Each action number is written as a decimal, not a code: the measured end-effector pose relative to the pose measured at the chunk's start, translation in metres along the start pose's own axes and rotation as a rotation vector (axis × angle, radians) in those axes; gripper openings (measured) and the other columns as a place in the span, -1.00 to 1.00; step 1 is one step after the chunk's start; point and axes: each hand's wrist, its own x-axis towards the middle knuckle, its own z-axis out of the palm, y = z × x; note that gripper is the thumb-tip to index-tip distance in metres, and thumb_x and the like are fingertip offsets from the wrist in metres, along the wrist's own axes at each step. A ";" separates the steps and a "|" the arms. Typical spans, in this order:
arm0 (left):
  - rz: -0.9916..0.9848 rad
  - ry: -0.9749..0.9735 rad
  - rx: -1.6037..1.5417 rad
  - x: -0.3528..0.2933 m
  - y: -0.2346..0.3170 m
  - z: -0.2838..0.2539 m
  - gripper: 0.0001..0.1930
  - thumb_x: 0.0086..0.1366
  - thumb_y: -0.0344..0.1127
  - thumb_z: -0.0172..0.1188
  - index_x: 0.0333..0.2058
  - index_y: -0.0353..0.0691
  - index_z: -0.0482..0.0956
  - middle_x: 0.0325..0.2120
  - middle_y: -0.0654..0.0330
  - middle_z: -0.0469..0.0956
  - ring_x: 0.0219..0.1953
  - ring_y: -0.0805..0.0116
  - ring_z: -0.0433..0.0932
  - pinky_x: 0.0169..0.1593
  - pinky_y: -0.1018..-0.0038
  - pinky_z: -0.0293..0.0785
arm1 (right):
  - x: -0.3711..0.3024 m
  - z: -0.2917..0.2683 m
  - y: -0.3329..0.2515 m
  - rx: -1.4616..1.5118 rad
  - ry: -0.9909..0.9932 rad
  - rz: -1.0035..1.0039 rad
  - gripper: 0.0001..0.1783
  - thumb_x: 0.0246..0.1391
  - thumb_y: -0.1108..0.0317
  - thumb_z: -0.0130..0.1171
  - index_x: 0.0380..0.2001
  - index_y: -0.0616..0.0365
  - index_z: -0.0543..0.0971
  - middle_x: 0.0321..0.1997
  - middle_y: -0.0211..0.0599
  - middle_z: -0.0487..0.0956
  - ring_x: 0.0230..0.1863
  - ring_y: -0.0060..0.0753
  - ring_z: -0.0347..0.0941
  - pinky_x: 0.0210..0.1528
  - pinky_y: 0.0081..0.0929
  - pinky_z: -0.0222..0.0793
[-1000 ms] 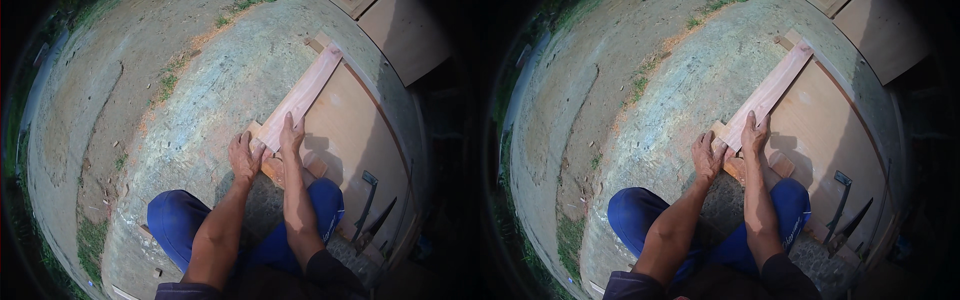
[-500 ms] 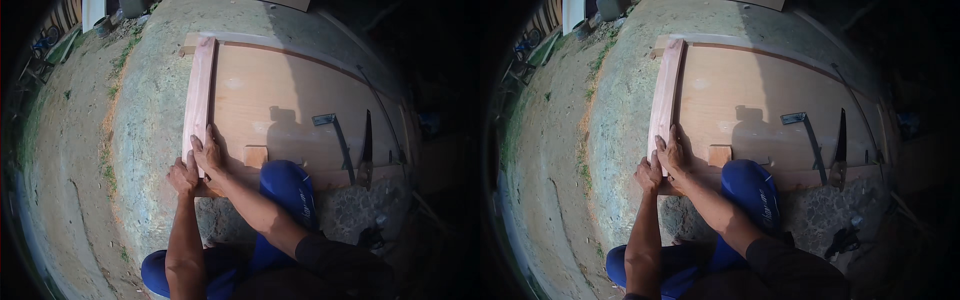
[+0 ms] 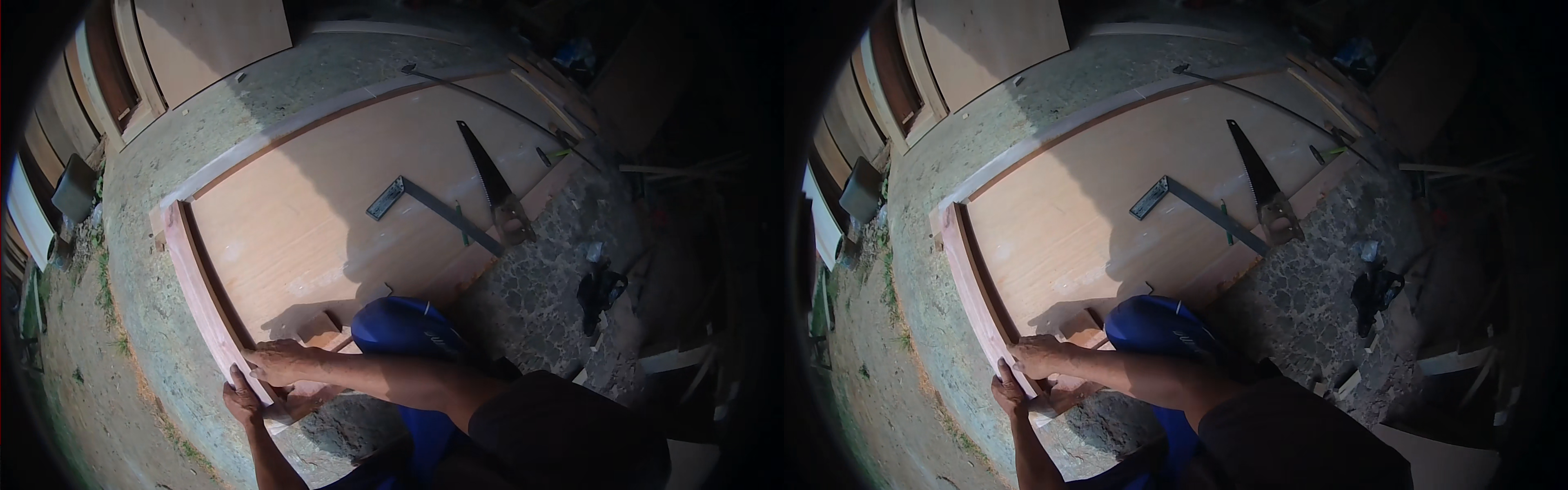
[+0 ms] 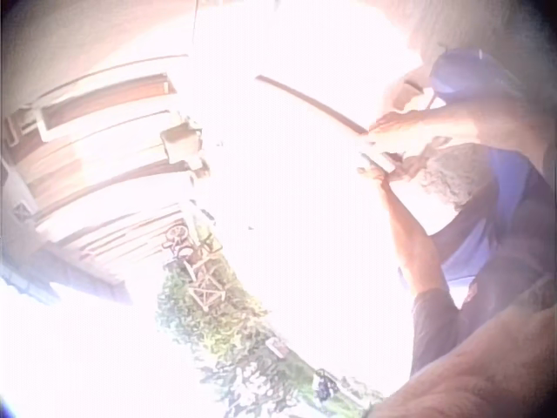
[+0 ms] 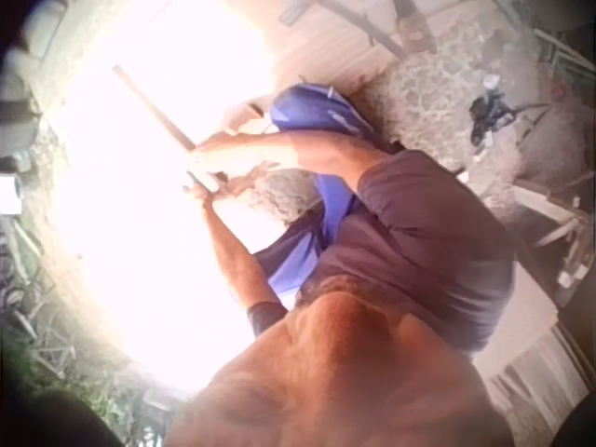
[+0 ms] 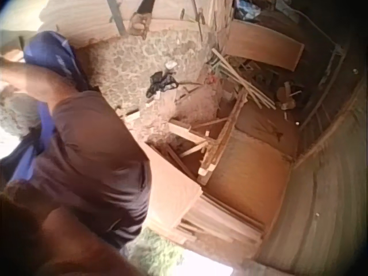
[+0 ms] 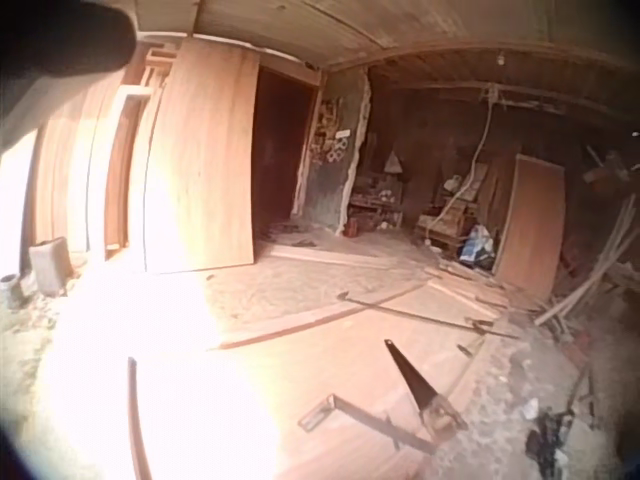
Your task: The person assembles a wooden frame on a large plywood sheet. They position a wooden plank, use a hammer to drive nails into the wood, and use a square tool to ensure alignment.
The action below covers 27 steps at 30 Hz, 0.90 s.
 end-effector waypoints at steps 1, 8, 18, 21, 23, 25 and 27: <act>0.010 0.011 -0.062 -0.012 0.026 0.007 -0.13 0.31 0.39 0.08 -0.33 -0.61 0.58 -0.48 -0.24 0.63 -0.44 -0.06 0.63 -0.29 0.12 0.52 | -0.012 -0.028 0.011 -0.043 -0.004 -0.009 -0.50 0.26 0.15 0.11 0.14 0.26 0.38 -0.07 0.16 0.57 0.05 0.21 0.53 0.07 0.03 0.44; -0.008 0.037 -0.016 -0.009 0.022 0.008 -0.16 0.31 0.38 0.10 -0.37 -0.58 0.61 -0.49 -0.18 0.65 -0.46 0.05 0.61 -0.34 0.18 0.52 | -0.132 -0.214 0.119 -0.236 0.496 -0.008 -0.53 0.27 0.26 0.13 0.18 0.23 0.43 -0.16 0.05 0.60 -0.08 0.04 0.57 -0.01 -0.14 0.50; 0.023 0.058 0.005 -0.019 0.009 -0.003 -0.23 0.43 0.31 -0.04 -0.09 -0.52 0.58 -0.32 -0.14 0.65 -0.35 0.07 0.65 -0.28 0.18 0.59 | -0.416 -0.393 0.516 -0.473 1.244 1.055 -0.30 0.27 0.07 0.05 0.42 0.01 0.23 0.34 0.03 0.34 0.35 0.11 0.29 0.35 -0.03 0.29; 0.021 0.034 0.020 -0.009 0.008 0.019 -0.25 0.45 0.32 -0.12 -0.17 -0.42 0.60 -0.38 -0.07 0.66 -0.34 0.16 0.64 -0.26 0.23 0.57 | -0.532 -0.431 0.624 -0.755 1.146 1.119 -0.22 0.26 0.09 0.09 0.46 0.05 0.13 0.46 0.06 0.22 0.50 0.09 0.06 0.47 -0.12 0.10; 0.038 0.083 0.226 0.009 0.010 0.051 -0.23 0.44 0.35 -0.14 -0.29 -0.40 0.61 -0.47 0.01 0.61 -0.43 0.25 0.50 -0.31 0.25 0.41 | -0.608 -0.460 0.643 -0.832 1.161 1.116 -0.27 0.25 0.09 0.13 0.41 0.05 0.22 0.43 0.02 0.28 0.42 0.10 0.21 0.41 -0.11 0.20; 0.056 0.240 0.408 0.017 0.036 0.009 -0.25 0.45 0.32 -0.16 -0.25 -0.41 0.60 -0.43 0.00 0.62 -0.35 0.20 0.50 -0.18 0.22 0.39 | -0.597 -0.436 0.674 -0.642 1.109 1.364 -0.32 0.26 0.05 0.12 0.37 0.05 0.30 0.39 -0.06 0.36 0.34 0.07 0.33 0.37 -0.08 0.25; -0.040 0.251 0.448 -0.005 0.043 0.020 -0.26 0.44 0.33 -0.16 -0.14 -0.36 0.64 -0.36 -0.07 0.64 -0.28 0.10 0.56 -0.10 0.18 0.41 | -0.575 -0.443 0.677 -0.656 1.035 1.508 -0.30 0.24 -0.03 0.10 0.37 0.00 0.29 0.38 -0.07 0.38 0.32 0.06 0.36 0.34 -0.01 0.26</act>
